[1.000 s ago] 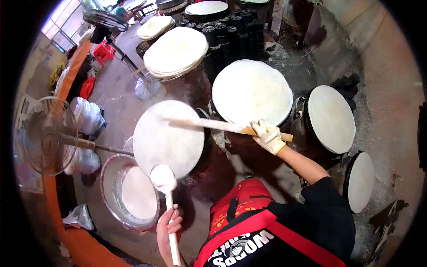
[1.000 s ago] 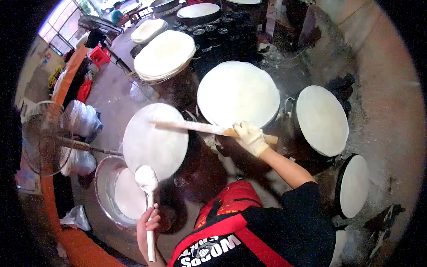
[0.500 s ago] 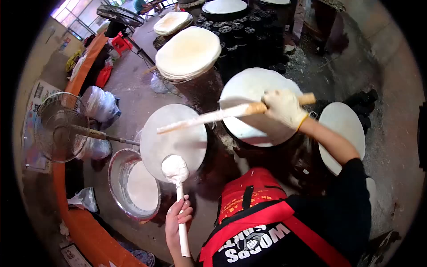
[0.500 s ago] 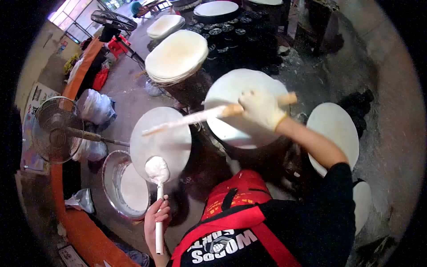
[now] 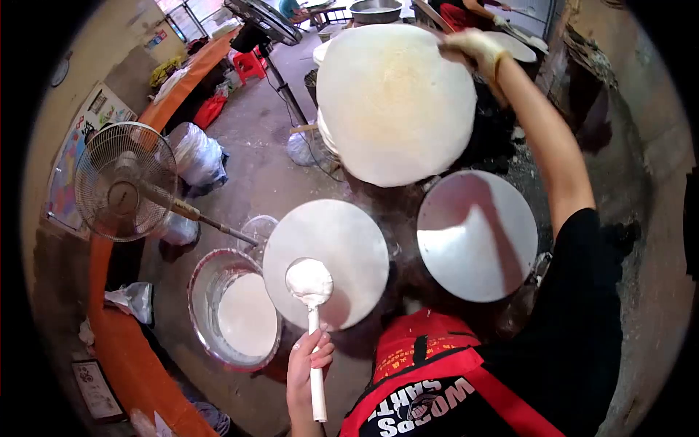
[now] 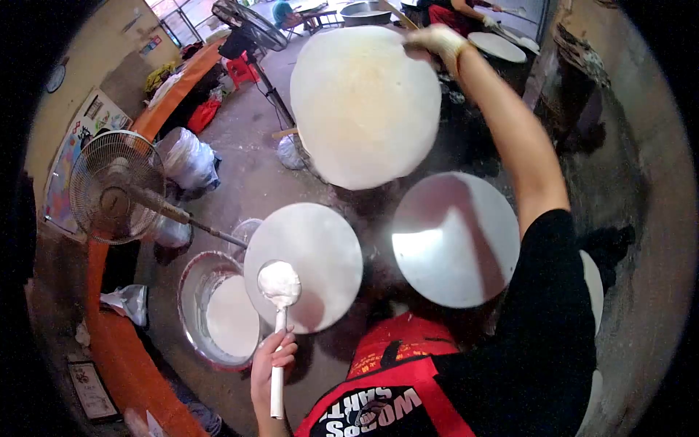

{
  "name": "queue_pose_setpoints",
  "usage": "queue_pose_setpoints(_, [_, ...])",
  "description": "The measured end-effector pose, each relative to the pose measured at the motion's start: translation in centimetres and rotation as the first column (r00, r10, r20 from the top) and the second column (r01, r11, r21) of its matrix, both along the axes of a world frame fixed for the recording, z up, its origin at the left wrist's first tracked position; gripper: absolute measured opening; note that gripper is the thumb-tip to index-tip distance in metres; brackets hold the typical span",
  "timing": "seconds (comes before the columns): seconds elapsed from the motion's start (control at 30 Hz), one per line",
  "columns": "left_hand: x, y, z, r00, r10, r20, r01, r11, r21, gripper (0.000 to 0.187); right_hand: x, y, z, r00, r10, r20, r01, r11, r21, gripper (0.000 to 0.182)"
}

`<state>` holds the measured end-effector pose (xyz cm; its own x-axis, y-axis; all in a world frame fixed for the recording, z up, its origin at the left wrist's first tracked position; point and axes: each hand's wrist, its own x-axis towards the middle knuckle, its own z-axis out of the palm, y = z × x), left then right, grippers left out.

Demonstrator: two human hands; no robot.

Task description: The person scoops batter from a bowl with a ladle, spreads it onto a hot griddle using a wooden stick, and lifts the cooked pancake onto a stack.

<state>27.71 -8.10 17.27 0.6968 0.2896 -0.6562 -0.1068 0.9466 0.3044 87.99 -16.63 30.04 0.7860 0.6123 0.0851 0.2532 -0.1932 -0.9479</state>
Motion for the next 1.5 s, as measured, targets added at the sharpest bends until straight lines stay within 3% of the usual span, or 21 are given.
queue_pose_setpoints(0.07, [1.3,2.7,-0.1,1.000,-0.007,-0.027,0.009,0.999,0.048,0.015,0.4,2.1,-4.8,0.971,-0.147,-0.187,0.153,0.988,0.017,0.022])
queue_pose_setpoints(0.1, [1.9,4.1,-0.4,0.999,-0.010,-0.036,0.012,0.998,0.060,0.015,3.6,4.1,-10.7,0.955,-0.043,-0.294,0.122,0.959,0.255,0.020])
queue_pose_setpoints(0.27, [5.0,10.4,-1.9,0.999,-0.003,-0.047,0.010,0.988,0.155,0.015,3.8,9.6,-26.9,0.730,-0.395,-0.558,0.534,0.839,0.104,0.035])
queue_pose_setpoints(0.33, [6.3,12.3,-2.7,0.996,0.022,-0.089,-0.007,0.986,0.164,0.015,5.1,11.2,-33.6,0.578,-0.746,-0.330,0.758,0.641,-0.122,0.032])
queue_pose_setpoints(0.4, [7.4,13.7,-2.5,0.990,0.030,-0.141,-0.004,0.984,0.181,0.015,4.4,11.1,-35.4,0.540,-0.791,-0.286,0.798,0.590,-0.125,0.032])
queue_pose_setpoints(0.53, [8.8,15.0,-2.6,0.991,0.013,-0.136,0.011,0.985,0.173,0.014,1.2,11.2,-30.8,0.614,-0.774,-0.156,0.761,0.633,-0.143,0.035])
queue_pose_setpoints(0.67, [9.9,14.2,-1.8,0.994,-0.030,-0.106,0.049,0.981,0.186,0.014,-2.8,11.3,-27.3,0.658,-0.753,0.018,0.713,0.615,-0.338,0.039])
queue_pose_setpoints(0.73, [10.4,12.8,-1.1,0.992,-0.049,-0.112,0.073,0.974,0.216,0.015,-3.3,10.7,-28.4,0.673,-0.736,-0.072,0.718,0.673,-0.176,0.036])
queue_pose_setpoints(0.87, [10.9,8.6,0.3,0.982,-0.145,-0.122,0.175,0.939,0.297,0.015,-3.8,5.6,-30.5,0.650,-0.760,-0.009,0.759,0.650,-0.046,0.030])
queue_pose_setpoints(0.9, [11.1,7.3,0.9,0.974,-0.184,-0.131,0.217,0.922,0.320,0.014,-6.8,3.0,-27.0,0.663,-0.600,-0.447,0.693,0.718,0.064,0.024])
queue_pose_setpoints(0.93, [11.3,5.7,1.5,0.965,-0.221,-0.141,0.256,0.905,0.341,0.014,-9.5,-0.8,-24.5,0.674,-0.321,-0.666,0.587,0.780,0.218,0.022])
queue_pose_setpoints(1.0, [12.1,2.2,3.0,0.934,-0.321,-0.159,0.358,0.846,0.396,0.015,-14.9,-9.5,-22.5,0.720,-0.235,-0.653,0.465,0.862,0.203,0.029])
queue_pose_setpoints(1.03, [12.6,0.2,3.9,0.918,-0.358,-0.173,0.398,0.824,0.405,0.015,-17.6,-14.7,-21.9,0.929,-0.173,-0.328,0.223,0.967,0.122,0.034])
queue_pose_setpoints(1.07, [13.1,-1.9,4.6,0.900,-0.394,-0.187,0.436,0.801,0.410,0.016,-21.1,-19.4,-19.6,0.904,-0.124,-0.409,0.187,0.975,0.118,0.038])
queue_pose_setpoints(1.1, [14.0,-4.1,5.2,0.878,-0.430,-0.210,0.478,0.757,0.446,0.016,-22.4,-23.9,-21.5,0.991,-0.049,-0.122,0.054,0.998,0.039,0.040])
queue_pose_setpoints(1.2, [17.9,-11.1,6.4,0.818,-0.433,-0.379,0.570,0.522,0.634,0.014,-27.2,-32.6,-18.7,0.979,0.082,0.186,-0.063,0.992,-0.108,0.046])
queue_pose_setpoints(1.27, [20.9,-14.0,4.8,0.761,-0.417,-0.496,0.498,-0.113,0.860,0.017,-27.8,-35.2,-16.8,0.779,0.179,0.601,-0.099,0.981,-0.164,0.050])
queue_pose_setpoints(1.33, [23.5,-16.9,3.6,0.821,-0.344,-0.456,0.150,-0.640,0.754,0.018,-29.3,-38.2,-14.4,0.759,0.242,0.605,0.037,0.911,-0.411,0.053])
queue_pose_setpoints(1.4, [25.3,-19.4,2.6,0.796,-0.334,-0.505,0.141,-0.709,0.691,0.020,-30.7,-40.4,-12.6,0.879,0.112,0.463,0.179,0.823,-0.539,0.048])
queue_pose_setpoints(1.43, [26.0,-20.2,1.7,0.810,-0.321,-0.490,0.120,-0.728,0.675,0.018,-30.8,-42.1,-14.8,0.842,0.078,0.534,0.237,0.835,-0.496,0.049])
queue_pose_setpoints(1.5, [27.0,-21.5,-0.1,0.818,-0.312,-0.483,0.131,-0.716,0.685,0.021,-32.0,-45.1,-19.9,0.984,-0.143,0.103,0.171,0.915,-0.366,0.048])
